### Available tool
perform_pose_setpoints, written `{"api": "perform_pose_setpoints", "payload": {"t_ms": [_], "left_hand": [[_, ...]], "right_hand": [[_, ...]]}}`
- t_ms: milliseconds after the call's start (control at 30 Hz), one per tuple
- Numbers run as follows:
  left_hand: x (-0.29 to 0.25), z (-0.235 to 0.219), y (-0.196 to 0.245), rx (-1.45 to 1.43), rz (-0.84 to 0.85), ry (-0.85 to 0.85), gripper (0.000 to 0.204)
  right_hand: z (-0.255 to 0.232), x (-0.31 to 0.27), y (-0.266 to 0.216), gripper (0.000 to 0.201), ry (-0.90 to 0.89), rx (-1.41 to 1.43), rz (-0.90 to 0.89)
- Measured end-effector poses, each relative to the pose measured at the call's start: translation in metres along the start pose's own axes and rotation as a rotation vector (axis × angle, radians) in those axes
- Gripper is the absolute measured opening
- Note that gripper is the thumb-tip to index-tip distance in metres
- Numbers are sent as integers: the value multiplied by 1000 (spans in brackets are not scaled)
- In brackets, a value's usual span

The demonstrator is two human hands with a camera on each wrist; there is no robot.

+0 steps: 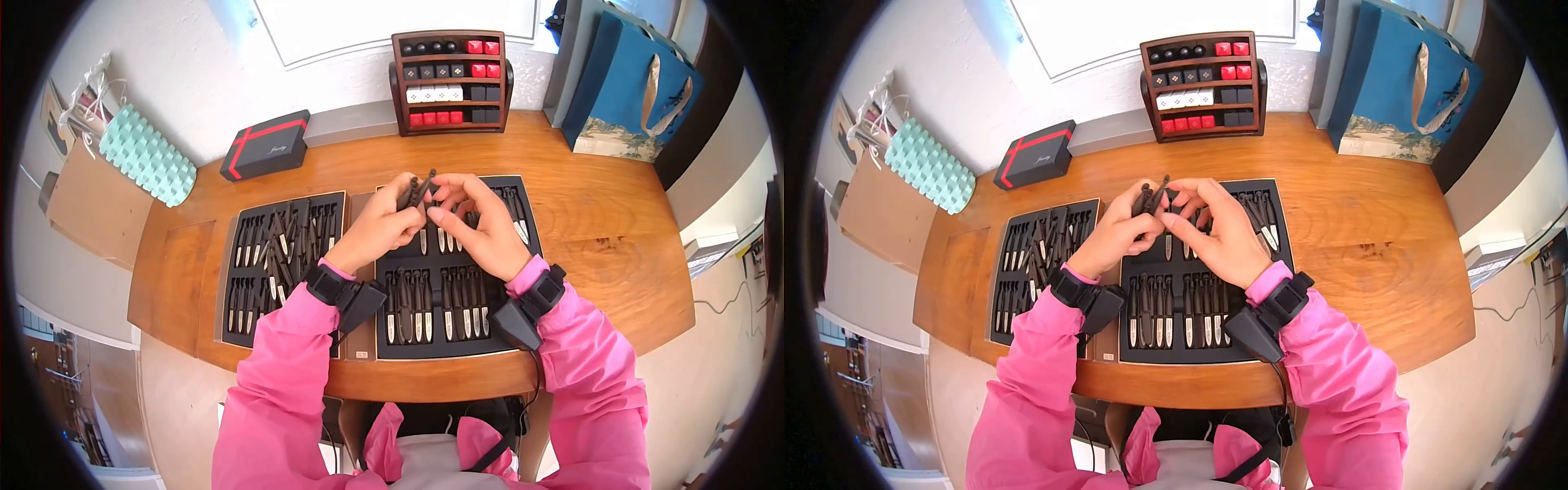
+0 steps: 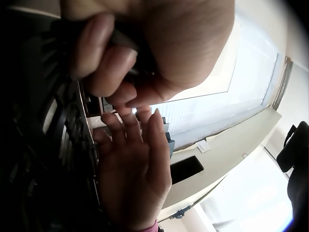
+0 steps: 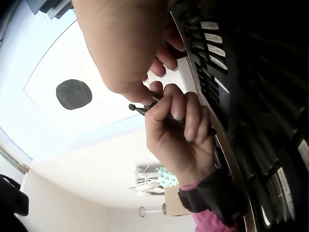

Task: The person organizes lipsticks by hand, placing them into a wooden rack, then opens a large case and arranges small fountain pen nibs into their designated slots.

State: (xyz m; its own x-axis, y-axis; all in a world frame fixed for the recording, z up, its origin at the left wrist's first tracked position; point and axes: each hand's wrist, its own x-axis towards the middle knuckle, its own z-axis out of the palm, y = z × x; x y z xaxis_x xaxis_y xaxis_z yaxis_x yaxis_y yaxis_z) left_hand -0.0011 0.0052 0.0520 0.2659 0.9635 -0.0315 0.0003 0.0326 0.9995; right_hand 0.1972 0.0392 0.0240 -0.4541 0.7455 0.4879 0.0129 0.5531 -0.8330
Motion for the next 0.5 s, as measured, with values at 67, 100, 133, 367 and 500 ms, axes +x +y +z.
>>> {"api": "perform_pose_setpoints", "payload": {"t_ms": [67, 100, 133, 367, 500], "left_hand": [[-2, 12, 5, -23, -38, -21, 29], [-2, 13, 3, 23, -34, -13, 35], [-1, 12, 0, 20, -33, -12, 35], [4, 2, -7, 242, 58, 33, 19], [11, -8, -16, 287, 154, 283, 8]], "right_hand": [[0, 1, 3, 35, 16, 34, 8], [-2, 1, 4, 31, 2, 6, -6], [-3, 0, 5, 28, -12, -22, -20], [-4, 3, 9, 14, 166, 259, 84], [-11, 5, 10, 17, 272, 269, 196]]}}
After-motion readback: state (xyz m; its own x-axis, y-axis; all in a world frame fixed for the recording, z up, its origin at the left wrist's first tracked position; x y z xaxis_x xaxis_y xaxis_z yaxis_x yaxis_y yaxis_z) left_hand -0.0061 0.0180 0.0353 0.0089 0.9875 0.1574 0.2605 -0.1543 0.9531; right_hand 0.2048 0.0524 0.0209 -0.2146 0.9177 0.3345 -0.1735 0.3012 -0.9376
